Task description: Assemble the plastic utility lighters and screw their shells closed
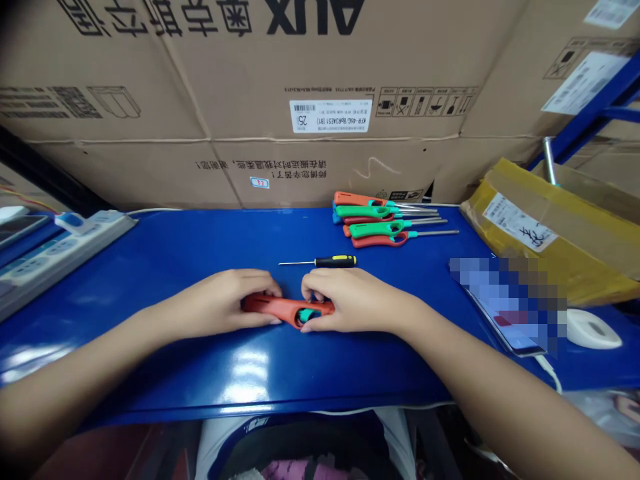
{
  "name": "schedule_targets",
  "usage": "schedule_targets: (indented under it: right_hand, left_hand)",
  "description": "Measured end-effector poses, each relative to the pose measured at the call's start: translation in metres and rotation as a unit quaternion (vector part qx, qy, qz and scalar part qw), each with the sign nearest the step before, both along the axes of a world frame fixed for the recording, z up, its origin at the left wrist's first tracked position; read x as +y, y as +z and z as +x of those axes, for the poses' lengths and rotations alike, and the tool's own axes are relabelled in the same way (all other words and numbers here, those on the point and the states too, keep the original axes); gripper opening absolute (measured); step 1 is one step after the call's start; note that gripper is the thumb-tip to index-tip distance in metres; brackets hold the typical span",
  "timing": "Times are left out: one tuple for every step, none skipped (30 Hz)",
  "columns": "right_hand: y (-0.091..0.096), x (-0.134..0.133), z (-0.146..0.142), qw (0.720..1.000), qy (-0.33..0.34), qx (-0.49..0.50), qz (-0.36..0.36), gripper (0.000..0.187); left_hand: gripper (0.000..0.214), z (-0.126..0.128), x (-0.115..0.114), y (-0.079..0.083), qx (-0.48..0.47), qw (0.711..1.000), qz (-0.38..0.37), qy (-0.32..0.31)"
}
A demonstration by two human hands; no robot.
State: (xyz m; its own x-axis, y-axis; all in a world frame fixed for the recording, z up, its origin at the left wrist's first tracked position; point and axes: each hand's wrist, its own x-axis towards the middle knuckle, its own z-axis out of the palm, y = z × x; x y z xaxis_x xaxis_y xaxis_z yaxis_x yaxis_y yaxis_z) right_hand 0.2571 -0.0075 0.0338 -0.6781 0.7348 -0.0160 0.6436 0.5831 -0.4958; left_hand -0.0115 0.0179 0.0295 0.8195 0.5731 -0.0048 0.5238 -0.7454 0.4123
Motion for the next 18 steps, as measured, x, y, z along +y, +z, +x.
schedule_targets:
  right_hand:
    - [0.001, 0.0, -0.001, 1.0, -0.011, -0.016, 0.007, 0.03]
    - [0.002, 0.0, -0.002, 0.999, -0.02, -0.035, 0.016, 0.029]
    - [0.004, 0.0, -0.003, 0.998, -0.028, -0.054, 0.026, 0.029]
    - [0.005, 0.0, -0.004, 0.996, -0.034, -0.071, 0.034, 0.029]
    - [0.006, 0.0, -0.004, 0.995, -0.037, -0.083, 0.041, 0.03]
    - [0.006, 0.0, -0.004, 0.994, -0.038, -0.09, 0.046, 0.03]
    - [0.006, 0.0, -0.004, 0.994, -0.038, -0.09, 0.05, 0.029]
    - [0.005, 0.0, -0.004, 0.994, -0.038, -0.085, 0.053, 0.027]
    - [0.003, 0.0, -0.004, 0.995, -0.039, -0.074, 0.054, 0.024]
    - [0.001, 0.0, -0.003, 0.996, -0.038, -0.059, 0.054, 0.021]
    - [-0.001, 0.001, -0.001, 0.997, -0.034, -0.043, 0.053, 0.02]
    - [-0.004, 0.001, 0.0, 0.998, -0.025, -0.031, 0.054, 0.019]
    - [-0.006, 0.002, 0.002, 0.998, -0.011, -0.023, 0.058, 0.019]
    - [-0.009, 0.002, 0.003, 0.998, 0.009, -0.021, 0.065, 0.019]
    - [-0.011, 0.003, 0.005, 0.996, 0.03, -0.024, 0.078, 0.019]
    - [-0.012, 0.003, 0.006, 0.994, 0.051, -0.029, 0.092, 0.017]
    - [-0.013, 0.003, 0.007, 0.992, 0.067, -0.033, 0.103, 0.017]
    - [-0.013, 0.003, 0.008, 0.99, 0.079, -0.034, 0.109, 0.019]
  left_hand:
    - [0.02, 0.005, 0.0, -0.004, -0.017, 1.0, 0.02, 0.002]
    - [0.02, 0.009, 0.0, -0.008, -0.026, 0.999, 0.045, 0.006]
    - [0.019, 0.014, 0.0, -0.011, -0.033, 0.997, 0.07, 0.011]
    - [0.018, 0.017, -0.001, -0.013, -0.039, 0.995, 0.095, 0.016]
    - [0.018, 0.02, -0.003, -0.015, -0.041, 0.992, 0.115, 0.021]
    - [0.017, 0.022, -0.004, -0.015, -0.043, 0.99, 0.13, 0.027]
    - [0.016, 0.023, -0.005, -0.016, -0.044, 0.988, 0.142, 0.033]
    - [0.015, 0.023, -0.007, -0.017, -0.046, 0.987, 0.151, 0.039]
    - [0.014, 0.023, -0.008, -0.017, -0.049, 0.985, 0.157, 0.042]
    - [0.012, 0.023, -0.009, -0.019, -0.054, 0.985, 0.158, 0.043]
    - [0.011, 0.022, -0.01, -0.02, -0.06, 0.985, 0.156, 0.041]
    - [0.012, 0.021, -0.011, -0.022, -0.067, 0.986, 0.151, 0.038]
    - [0.013, 0.02, -0.011, -0.025, -0.073, 0.986, 0.144, 0.032]
    - [0.013, 0.019, -0.012, -0.027, -0.078, 0.988, 0.134, 0.023]
    - [0.012, 0.017, -0.012, -0.029, -0.082, 0.989, 0.124, 0.009]
    - [0.011, 0.016, -0.013, -0.03, -0.083, 0.99, 0.116, -0.007]
    - [0.009, 0.015, -0.013, -0.031, -0.084, 0.99, 0.111, -0.022]
    - [0.009, 0.014, -0.013, -0.032, -0.083, 0.99, 0.107, -0.034]
